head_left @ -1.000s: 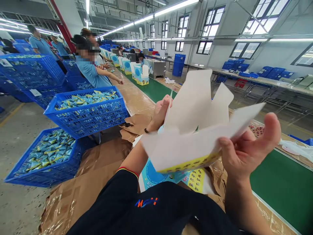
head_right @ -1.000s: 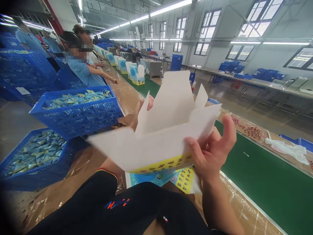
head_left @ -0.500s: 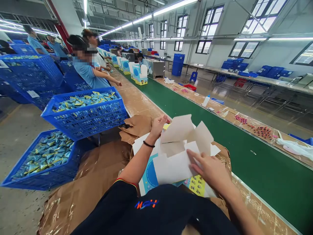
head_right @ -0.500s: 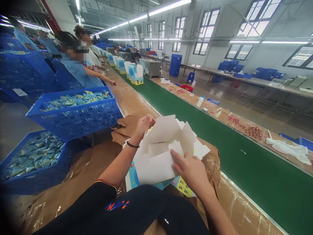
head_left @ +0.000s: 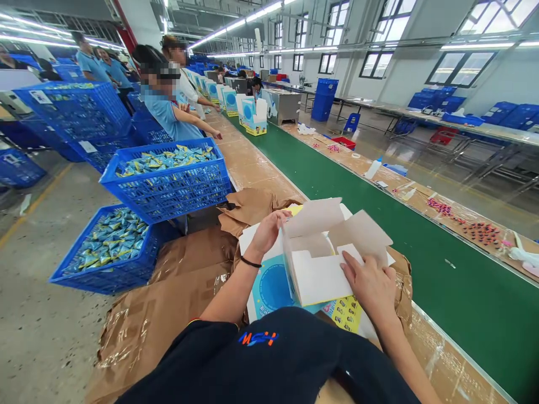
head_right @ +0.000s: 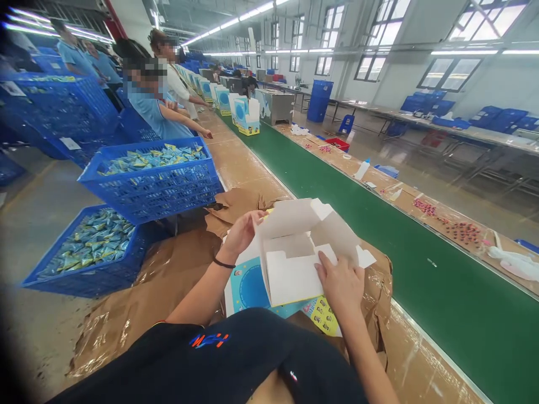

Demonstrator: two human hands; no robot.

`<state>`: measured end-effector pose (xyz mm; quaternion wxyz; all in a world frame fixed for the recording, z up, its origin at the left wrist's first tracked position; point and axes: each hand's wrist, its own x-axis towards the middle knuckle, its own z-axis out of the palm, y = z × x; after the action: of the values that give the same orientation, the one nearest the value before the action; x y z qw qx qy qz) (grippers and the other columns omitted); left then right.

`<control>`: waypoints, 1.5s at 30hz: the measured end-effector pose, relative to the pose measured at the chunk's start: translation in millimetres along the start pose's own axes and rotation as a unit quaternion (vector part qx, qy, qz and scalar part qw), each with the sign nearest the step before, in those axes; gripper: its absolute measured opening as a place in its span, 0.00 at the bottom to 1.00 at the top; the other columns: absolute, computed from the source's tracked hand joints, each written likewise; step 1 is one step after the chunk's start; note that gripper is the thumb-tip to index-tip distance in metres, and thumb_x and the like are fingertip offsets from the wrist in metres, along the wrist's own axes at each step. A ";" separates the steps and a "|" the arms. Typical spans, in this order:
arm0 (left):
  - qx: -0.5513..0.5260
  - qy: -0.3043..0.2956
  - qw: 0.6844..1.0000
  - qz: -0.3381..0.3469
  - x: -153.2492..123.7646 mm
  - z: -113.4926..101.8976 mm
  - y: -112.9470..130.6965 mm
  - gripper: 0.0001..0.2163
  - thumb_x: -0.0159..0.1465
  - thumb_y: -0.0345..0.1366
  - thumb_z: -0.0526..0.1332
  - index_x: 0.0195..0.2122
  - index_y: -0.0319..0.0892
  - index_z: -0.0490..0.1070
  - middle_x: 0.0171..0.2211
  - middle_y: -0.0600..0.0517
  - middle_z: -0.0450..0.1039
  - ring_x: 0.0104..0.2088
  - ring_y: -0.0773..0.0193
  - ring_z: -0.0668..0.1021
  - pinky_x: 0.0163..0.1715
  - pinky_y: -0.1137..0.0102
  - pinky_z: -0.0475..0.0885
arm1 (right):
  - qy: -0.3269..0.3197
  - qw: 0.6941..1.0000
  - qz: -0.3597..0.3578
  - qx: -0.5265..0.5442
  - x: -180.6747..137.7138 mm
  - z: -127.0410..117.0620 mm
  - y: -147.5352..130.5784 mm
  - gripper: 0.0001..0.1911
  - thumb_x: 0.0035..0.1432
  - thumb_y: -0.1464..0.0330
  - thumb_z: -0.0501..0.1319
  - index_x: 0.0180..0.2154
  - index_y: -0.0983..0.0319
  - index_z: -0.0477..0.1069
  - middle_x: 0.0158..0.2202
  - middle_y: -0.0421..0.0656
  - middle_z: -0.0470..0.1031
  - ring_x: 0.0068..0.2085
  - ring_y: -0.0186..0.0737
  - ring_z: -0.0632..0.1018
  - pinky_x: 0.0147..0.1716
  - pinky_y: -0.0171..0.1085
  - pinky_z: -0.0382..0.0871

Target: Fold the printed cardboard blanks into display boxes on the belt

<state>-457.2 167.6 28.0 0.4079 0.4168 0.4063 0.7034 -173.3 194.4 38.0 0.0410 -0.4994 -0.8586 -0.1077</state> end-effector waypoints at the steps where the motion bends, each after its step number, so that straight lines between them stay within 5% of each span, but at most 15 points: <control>1: 0.022 0.003 1.000 -0.010 -3.8 3.6 -4.1 0.24 0.56 0.61 0.68 0.37 0.44 0.73 0.50 0.45 0.75 0.60 0.49 0.73 0.64 0.55 0.66 | 0.013 1.000 -0.008 0.008 1.9 1.9 -2.5 0.16 0.74 0.65 0.61 0.60 0.50 0.76 0.44 0.51 0.73 0.39 0.49 0.76 0.43 0.47 0.62; 5: 0.130 0.007 0.987 -0.091 -13.9 25.8 -19.8 0.43 0.48 0.52 0.77 0.62 0.44 0.65 0.70 0.41 0.59 0.72 0.43 0.59 0.70 0.53 0.59 | 0.044 0.998 -0.040 0.030 4.7 8.4 -19.4 0.15 0.70 0.66 0.64 0.56 0.52 0.78 0.45 0.52 0.73 0.42 0.53 0.74 0.45 0.49 0.62; 9: 0.172 -0.022 0.973 -0.154 -5.3 30.8 -22.9 0.40 0.46 0.43 0.77 0.60 0.42 0.67 0.63 0.40 0.68 0.62 0.41 0.72 0.61 0.53 0.71 | 0.158 0.978 -0.081 0.105 3.2 10.8 -15.8 0.11 0.71 0.66 0.59 0.46 0.55 0.81 0.55 0.54 0.71 0.54 0.61 0.72 0.50 0.55 0.62; 11: 0.158 -0.010 0.975 -0.156 2.1 21.9 -20.5 0.35 0.48 0.41 0.75 0.56 0.40 0.68 0.58 0.41 0.73 0.57 0.43 0.76 0.55 0.55 0.75 | 0.279 0.936 -0.052 0.206 10.3 11.0 5.5 0.14 0.73 0.63 0.55 0.46 0.57 0.79 0.56 0.53 0.72 0.57 0.59 0.71 0.55 0.56 0.62; 14: 0.119 0.025 0.980 -0.157 9.8 5.0 -16.7 0.30 0.48 0.39 0.74 0.52 0.39 0.70 0.53 0.41 0.77 0.53 0.46 0.79 0.51 0.57 0.77 | 0.404 0.810 0.094 0.414 40.8 11.0 51.8 0.21 0.73 0.53 0.52 0.52 0.60 0.74 0.48 0.53 0.75 0.53 0.56 0.75 0.56 0.57 0.66; 17: 0.078 0.020 0.981 -0.177 12.7 -1.3 -16.0 0.29 0.47 0.40 0.75 0.50 0.40 0.70 0.52 0.42 0.78 0.50 0.48 0.80 0.48 0.57 0.78 | 0.213 0.755 0.136 0.605 84.5 11.1 79.8 0.40 0.60 0.40 0.59 0.63 0.60 0.64 0.59 0.56 0.70 0.60 0.58 0.72 0.60 0.59 0.67; 20: 0.071 0.001 0.980 -0.185 13.1 5.9 -20.1 0.30 0.49 0.39 0.73 0.53 0.41 0.70 0.53 0.42 0.78 0.49 0.49 0.80 0.48 0.57 0.78 | -0.081 0.766 0.003 0.638 115.8 12.0 68.0 0.60 0.48 0.37 0.67 0.72 0.59 0.49 0.71 0.56 0.55 0.69 0.60 0.61 0.64 0.57 0.64; 22: 0.083 0.009 0.984 -0.156 12.7 13.5 -26.1 0.30 0.50 0.37 0.70 0.56 0.42 0.70 0.56 0.44 0.76 0.52 0.49 0.79 0.51 0.57 0.76 | -0.147 0.798 -0.051 0.583 122.8 13.8 48.2 0.67 0.43 0.42 0.72 0.74 0.61 0.43 0.73 0.57 0.49 0.70 0.62 0.58 0.67 0.57 0.60; 25: 0.113 0.043 0.992 -0.036 11.4 20.6 -37.7 0.26 0.51 0.35 0.66 0.54 0.45 0.74 0.59 0.48 0.74 0.60 0.51 0.74 0.62 0.55 0.70 | -0.074 0.834 -0.077 0.541 119.2 19.9 26.3 0.61 0.42 0.50 0.73 0.72 0.61 0.51 0.71 0.53 0.53 0.69 0.61 0.59 0.69 0.56 0.55; 28: 0.133 0.038 0.989 0.056 9.8 19.4 -45.0 0.13 0.54 0.36 0.63 0.40 0.46 0.81 0.53 0.49 0.76 0.60 0.52 0.74 0.66 0.53 0.65 | 0.030 0.808 -0.101 0.580 111.9 27.7 24.5 0.30 0.51 0.52 0.67 0.54 0.57 0.75 0.59 0.47 0.71 0.64 0.56 0.67 0.68 0.54 0.58; 30: 0.153 0.006 0.986 0.072 9.2 15.2 -43.0 0.09 0.57 0.36 0.60 0.31 0.47 0.81 0.48 0.48 0.77 0.56 0.52 0.76 0.65 0.51 0.66 | 0.055 0.790 -0.106 0.601 109.1 30.2 30.1 0.15 0.56 0.53 0.61 0.36 0.55 0.79 0.47 0.45 0.78 0.60 0.55 0.70 0.66 0.54 0.60; 33: 0.237 -0.067 0.968 0.051 9.1 9.6 -29.1 0.10 0.58 0.34 0.58 0.28 0.46 0.81 0.49 0.46 0.74 0.59 0.49 0.73 0.66 0.50 0.64 | -0.012 0.796 -0.120 0.593 108.2 26.6 38.5 0.21 0.63 0.52 0.54 0.29 0.54 0.79 0.46 0.45 0.80 0.65 0.56 0.65 0.68 0.57 0.57; 36: 0.391 -0.121 0.912 0.003 7.2 13.6 -12.8 0.07 0.58 0.38 0.64 0.35 0.45 0.80 0.54 0.45 0.71 0.62 0.44 0.70 0.67 0.46 0.61 | -0.082 0.857 -0.195 0.470 109.7 18.8 40.1 0.25 0.63 0.47 0.60 0.50 0.56 0.80 0.62 0.45 0.71 0.71 0.59 0.56 0.70 0.59 0.53; 41: 0.617 -0.143 0.774 -0.009 0.9 40.3 -12.7 0.39 0.48 0.44 0.79 0.60 0.46 0.67 0.59 0.39 0.67 0.60 0.37 0.68 0.62 0.40 0.62 | -0.074 0.946 -0.224 0.222 112.3 15.4 25.2 0.46 0.55 0.57 0.74 0.70 0.57 0.61 0.71 0.51 0.56 0.69 0.66 0.57 0.64 0.63 0.62; 45: 0.659 -0.141 0.739 0.007 4.4 48.5 -21.5 0.49 0.48 0.44 0.80 0.68 0.44 0.59 0.61 0.33 0.65 0.63 0.31 0.66 0.65 0.36 0.55 | -0.060 0.954 -0.212 0.205 117.5 18.9 17.8 0.48 0.52 0.57 0.76 0.69 0.60 0.61 0.68 0.56 0.60 0.67 0.68 0.59 0.62 0.65 0.63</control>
<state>-409.1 190.1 25.1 0.0790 0.6785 0.7036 0.1957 -215.6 306.9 43.0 0.0675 -0.2922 -0.9493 0.0942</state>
